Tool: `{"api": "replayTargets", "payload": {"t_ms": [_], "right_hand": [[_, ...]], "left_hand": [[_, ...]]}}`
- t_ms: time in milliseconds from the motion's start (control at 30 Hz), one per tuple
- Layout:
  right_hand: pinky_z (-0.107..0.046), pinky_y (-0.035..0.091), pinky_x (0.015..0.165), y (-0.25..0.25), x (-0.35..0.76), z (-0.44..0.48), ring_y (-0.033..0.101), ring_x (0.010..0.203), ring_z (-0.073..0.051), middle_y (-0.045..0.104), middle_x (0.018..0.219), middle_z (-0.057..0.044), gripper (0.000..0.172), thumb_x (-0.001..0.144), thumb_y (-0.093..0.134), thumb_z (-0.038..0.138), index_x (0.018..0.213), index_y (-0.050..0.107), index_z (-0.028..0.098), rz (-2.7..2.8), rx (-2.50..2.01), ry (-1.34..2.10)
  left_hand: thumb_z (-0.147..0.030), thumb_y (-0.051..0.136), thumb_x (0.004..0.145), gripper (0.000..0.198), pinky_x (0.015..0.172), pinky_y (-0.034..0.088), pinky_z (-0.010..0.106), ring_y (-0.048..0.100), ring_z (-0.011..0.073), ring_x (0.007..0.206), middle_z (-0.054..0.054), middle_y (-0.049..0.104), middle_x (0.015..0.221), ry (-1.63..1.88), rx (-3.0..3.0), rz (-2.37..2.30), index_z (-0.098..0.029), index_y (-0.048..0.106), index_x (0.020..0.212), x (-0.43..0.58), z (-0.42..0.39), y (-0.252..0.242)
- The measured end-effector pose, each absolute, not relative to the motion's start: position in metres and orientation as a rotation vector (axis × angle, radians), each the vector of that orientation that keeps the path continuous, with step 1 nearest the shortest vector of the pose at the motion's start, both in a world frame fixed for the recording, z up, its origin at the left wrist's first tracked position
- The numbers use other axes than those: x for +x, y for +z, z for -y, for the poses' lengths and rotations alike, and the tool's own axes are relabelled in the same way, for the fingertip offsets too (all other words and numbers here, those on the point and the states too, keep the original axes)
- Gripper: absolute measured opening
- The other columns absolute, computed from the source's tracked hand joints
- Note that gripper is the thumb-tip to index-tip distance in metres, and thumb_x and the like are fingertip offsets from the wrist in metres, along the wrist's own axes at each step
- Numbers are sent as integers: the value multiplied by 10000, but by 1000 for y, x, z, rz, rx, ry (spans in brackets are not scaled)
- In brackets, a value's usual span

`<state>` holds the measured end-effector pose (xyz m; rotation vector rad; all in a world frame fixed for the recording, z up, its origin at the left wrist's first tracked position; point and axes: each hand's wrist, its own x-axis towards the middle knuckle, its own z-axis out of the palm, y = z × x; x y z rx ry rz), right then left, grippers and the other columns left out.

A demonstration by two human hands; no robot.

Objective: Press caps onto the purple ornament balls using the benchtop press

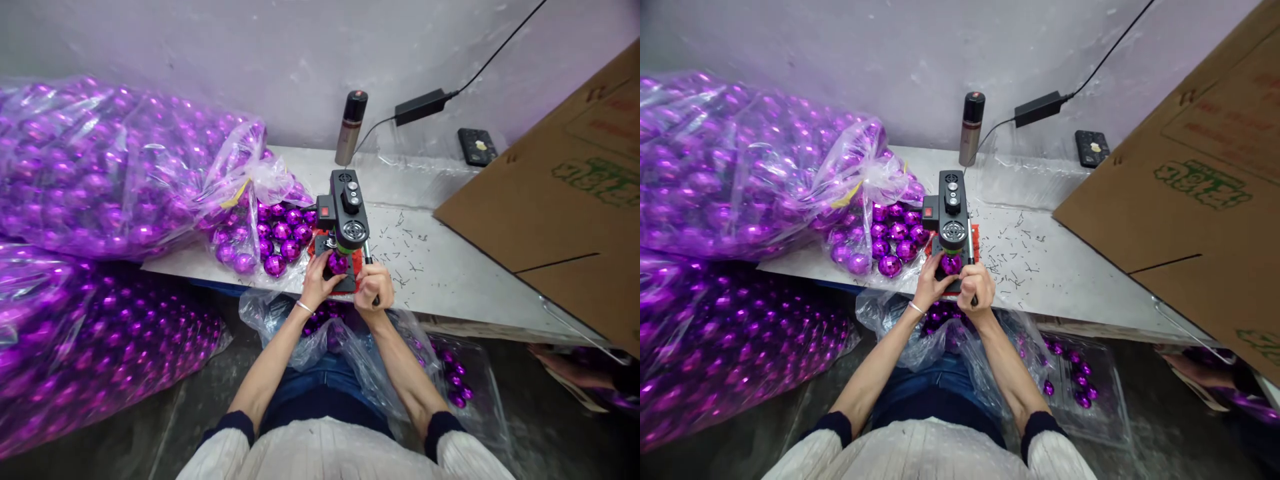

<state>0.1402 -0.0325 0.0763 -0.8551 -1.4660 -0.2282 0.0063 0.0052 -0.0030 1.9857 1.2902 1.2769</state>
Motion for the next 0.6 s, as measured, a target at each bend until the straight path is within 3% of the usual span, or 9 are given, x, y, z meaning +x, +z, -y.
{"api": "replayTargets", "payload": {"t_ms": [133, 233, 300, 333, 400, 433, 533, 600], "right_hand": [[-277, 461, 602, 129, 138, 32, 574, 606, -109, 598, 683, 13, 292, 1023, 443, 236, 767, 580, 212, 1434, -1026, -60], [-273, 504, 651, 158, 138, 29, 591, 633, -105, 593, 687, 26, 288, 1018, 500, 277, 745, 573, 219, 1429, -1061, -3], [-284, 542, 698, 159, 143, 31, 650, 767, -128, 650, 845, -5, 168, 983, 585, 323, 851, 607, 222, 1427, -1060, -9], [-296, 561, 714, 154, 146, 36, 668, 841, -146, 667, 980, -36, 129, 957, 630, 352, 961, 624, 223, 1421, -1077, -9], [-330, 593, 726, 132, 155, 52, 684, 934, -181, 624, 1220, -107, 370, 908, 694, 400, 1211, 582, 219, 1418, -1150, 8], [-344, 600, 740, 116, 159, 64, 688, 923, -187, 627, 1209, -113, 416, 905, 698, 394, 1255, 564, 214, 1441, -1187, 12], [-324, 586, 742, 62, 170, 107, 692, 817, -178, 673, 872, -36, 133, 961, 608, 327, 1025, 626, 211, 1703, -1141, 99], [-301, 572, 727, 26, 176, 134, 693, 793, -176, 703, 877, -54, 192, 966, 593, 379, 1016, 645, 202, 1980, -1249, 296]], "left_hand": [[-455, 805, 825, 675, 1136, 468, 528, 635, 311, 1284, 161, 677, 1337, 1261, 1918, -1266, -196, 555, 1395, 5, -7, -2], [-499, 799, 819, 710, 1123, 494, 497, 635, 309, 1291, 160, 670, 1355, 1310, 1836, -1287, -193, 549, 1409, 0, 0, -1], [-540, 776, 828, 727, 1120, 503, 488, 636, 308, 1293, 162, 663, 1368, 1357, 1782, -1330, -192, 542, 1421, -8, 13, 0], [-562, 764, 830, 734, 1122, 504, 486, 636, 307, 1294, 162, 661, 1371, 1378, 1760, -1356, -193, 540, 1423, -14, 22, 0], [-602, 756, 818, 748, 1123, 508, 483, 646, 308, 1281, 162, 668, 1358, 1399, 1742, -1398, -191, 552, 1408, -29, 44, -2], [-618, 766, 799, 757, 1116, 516, 481, 658, 310, 1263, 161, 679, 1337, 1386, 1750, -1405, -190, 566, 1392, -37, 57, -4], [-630, 809, 742, 767, 1055, 564, 462, 700, 312, 1184, 151, 708, 1275, 1190, 1806, -1375, -194, 607, 1339, -55, 92, -19], [-608, 814, 749, 794, 962, 610, 434, 743, 290, 1075, 154, 708, 1267, 979, 1779, -1371, -192, 572, 1381, -60, 106, -32]]}}
